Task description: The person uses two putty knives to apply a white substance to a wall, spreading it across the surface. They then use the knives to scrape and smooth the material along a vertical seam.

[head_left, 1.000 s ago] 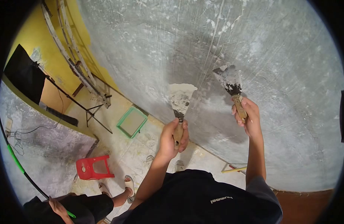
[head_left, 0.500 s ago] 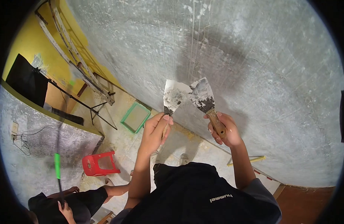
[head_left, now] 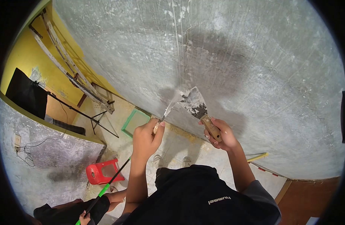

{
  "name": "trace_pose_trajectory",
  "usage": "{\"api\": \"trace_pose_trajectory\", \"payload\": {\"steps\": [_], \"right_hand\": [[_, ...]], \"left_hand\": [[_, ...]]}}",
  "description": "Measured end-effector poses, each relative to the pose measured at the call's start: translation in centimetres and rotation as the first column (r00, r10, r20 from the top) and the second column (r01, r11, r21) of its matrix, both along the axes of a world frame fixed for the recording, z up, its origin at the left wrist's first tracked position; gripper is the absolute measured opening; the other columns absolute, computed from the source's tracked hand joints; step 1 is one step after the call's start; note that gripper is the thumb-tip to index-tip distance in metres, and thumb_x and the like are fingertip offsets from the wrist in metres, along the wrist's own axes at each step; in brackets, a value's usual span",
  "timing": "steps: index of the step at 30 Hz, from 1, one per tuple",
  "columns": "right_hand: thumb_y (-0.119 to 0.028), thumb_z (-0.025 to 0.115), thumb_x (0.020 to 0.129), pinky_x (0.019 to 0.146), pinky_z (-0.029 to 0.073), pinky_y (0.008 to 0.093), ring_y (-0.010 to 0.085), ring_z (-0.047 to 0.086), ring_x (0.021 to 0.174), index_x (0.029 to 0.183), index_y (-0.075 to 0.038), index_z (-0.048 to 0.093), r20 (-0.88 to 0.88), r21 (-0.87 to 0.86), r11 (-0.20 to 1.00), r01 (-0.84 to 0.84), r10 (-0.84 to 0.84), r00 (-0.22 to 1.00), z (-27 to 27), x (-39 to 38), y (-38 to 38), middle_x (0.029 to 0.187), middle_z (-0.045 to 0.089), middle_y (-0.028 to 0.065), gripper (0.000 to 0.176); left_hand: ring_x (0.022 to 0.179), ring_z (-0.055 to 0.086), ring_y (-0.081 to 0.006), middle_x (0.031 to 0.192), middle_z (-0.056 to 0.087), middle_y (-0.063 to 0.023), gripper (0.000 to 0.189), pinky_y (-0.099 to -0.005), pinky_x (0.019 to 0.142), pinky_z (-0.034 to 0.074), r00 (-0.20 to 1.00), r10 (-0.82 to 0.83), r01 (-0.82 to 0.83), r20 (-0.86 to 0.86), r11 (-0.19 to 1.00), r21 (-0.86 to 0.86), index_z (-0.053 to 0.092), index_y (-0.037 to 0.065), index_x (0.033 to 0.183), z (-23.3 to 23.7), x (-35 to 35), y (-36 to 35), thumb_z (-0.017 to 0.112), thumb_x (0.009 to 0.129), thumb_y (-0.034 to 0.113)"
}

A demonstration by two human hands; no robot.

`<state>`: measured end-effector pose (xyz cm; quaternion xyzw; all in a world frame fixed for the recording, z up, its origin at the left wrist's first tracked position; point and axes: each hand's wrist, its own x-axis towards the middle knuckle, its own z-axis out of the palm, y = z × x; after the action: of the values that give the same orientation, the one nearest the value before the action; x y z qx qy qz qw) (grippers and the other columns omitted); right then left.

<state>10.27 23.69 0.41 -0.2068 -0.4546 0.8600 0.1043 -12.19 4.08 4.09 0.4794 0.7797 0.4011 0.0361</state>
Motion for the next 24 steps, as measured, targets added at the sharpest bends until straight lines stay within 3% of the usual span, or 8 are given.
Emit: {"api": "trace_pose_trajectory", "payload": {"steps": [7,10,12,13,15,17,19,24], "right_hand": [[-0.045,0.035,0.112,0.036,0.035,0.0232,0.0068,0.043,0.042,0.134,0.000,0.058,0.067,-0.028,0.999,-0.019,0.020,0.998,-0.2,-0.2,0.1,0.075,0.058,0.0046,0.055],[-0.048,0.036,0.111,0.036,0.035,0.0226,0.0067,0.043,0.042,0.134,0.000,0.058,0.060,-0.032,0.999,0.006,-0.004,0.998,0.0,0.0,0.3,0.074,0.058,0.0033,0.057],[-0.050,0.037,0.111,0.035,0.034,0.0221,0.0066,0.043,0.041,0.134,-0.001,0.058,0.047,-0.005,0.999,0.034,-0.034,0.998,0.2,-0.1,0.4,0.073,0.058,0.0023,0.058],[-0.050,0.037,0.111,0.035,0.034,0.0221,0.0066,0.043,0.041,0.134,-0.001,0.058,0.050,-0.006,1.000,0.030,-0.029,0.998,0.2,-0.1,0.4,0.073,0.058,0.0023,0.058],[-0.050,0.037,0.111,0.035,0.035,0.0218,0.0070,0.043,0.041,0.134,0.000,0.058,0.044,0.018,0.999,0.041,-0.042,0.998,0.2,-0.3,0.3,0.072,0.057,0.0023,0.059],[-0.049,0.037,0.111,0.035,0.035,0.0217,0.0074,0.043,0.041,0.134,0.000,0.058,0.037,0.026,0.999,0.042,-0.043,0.998,0.0,-0.4,0.3,0.072,0.057,0.0030,0.059],[-0.049,0.037,0.111,0.035,0.035,0.0215,0.0077,0.044,0.041,0.134,0.001,0.057,0.031,0.031,0.999,0.041,-0.042,0.999,-0.4,-0.4,0.3,0.073,0.057,0.0036,0.059],[-0.045,0.038,0.110,0.036,0.034,0.0232,0.0104,0.042,0.042,0.134,0.003,0.056,-0.044,0.013,0.986,0.167,-0.167,0.985,-0.9,1.2,1.5,0.077,0.058,0.0065,0.056]], "left_hand": [[0.050,0.061,-0.0329,0.059,0.061,-0.0166,0.026,-0.0421,0.051,0.045,0.989,0.035,-0.027,-0.142,0.998,0.056,0.071,0.001,0.091,-1.2,-1.3,-0.3,0.070,0.096,0.026],[0.047,0.060,-0.0270,0.059,0.059,-0.0144,0.025,-0.0406,0.050,0.044,0.993,0.072,-0.070,-0.096,0.997,0.022,0.070,0.001,0.090,-2.6,-2.3,-0.8,0.069,0.097,0.025],[0.041,0.053,-0.0187,0.055,0.056,-0.0108,0.029,-0.0351,0.044,0.038,0.928,-0.040,-0.014,0.371,0.990,0.142,0.068,0.001,0.088,-4.1,-2.7,-0.7,0.063,0.102,0.026],[0.041,0.053,-0.0187,0.055,0.056,-0.0108,0.029,-0.0351,0.044,0.038,0.927,-0.035,-0.019,0.373,0.990,0.140,0.068,0.001,0.088,-4.1,-2.5,-0.8,0.063,0.102,0.026],[0.037,0.040,-0.0112,0.053,0.053,-0.0049,0.039,-0.0259,0.039,0.029,0.501,-0.194,-0.039,0.844,0.969,0.245,0.063,0.002,0.087,-3.9,-1.4,-0.7,0.051,0.107,0.033],[0.034,0.037,-0.0127,0.052,0.050,-0.0078,0.042,-0.0267,0.035,0.029,0.464,-0.235,-0.028,0.854,0.960,0.279,0.062,0.001,0.093,-4.7,-1.0,-0.5,0.046,0.108,0.037],[0.033,0.036,-0.0129,0.052,0.050,-0.0079,0.041,-0.0271,0.034,0.028,0.289,-0.320,-0.039,0.903,0.938,0.345,0.060,0.001,0.094,-4.7,-0.4,-0.5,0.045,0.108,0.037],[0.034,0.037,-0.0125,0.055,0.051,-0.0070,0.041,-0.0268,0.034,0.028,0.244,-0.298,-0.202,0.923,0.915,0.349,0.061,0.001,0.099,-6.1,-0.4,-1.6,0.045,0.108,0.038]]}}
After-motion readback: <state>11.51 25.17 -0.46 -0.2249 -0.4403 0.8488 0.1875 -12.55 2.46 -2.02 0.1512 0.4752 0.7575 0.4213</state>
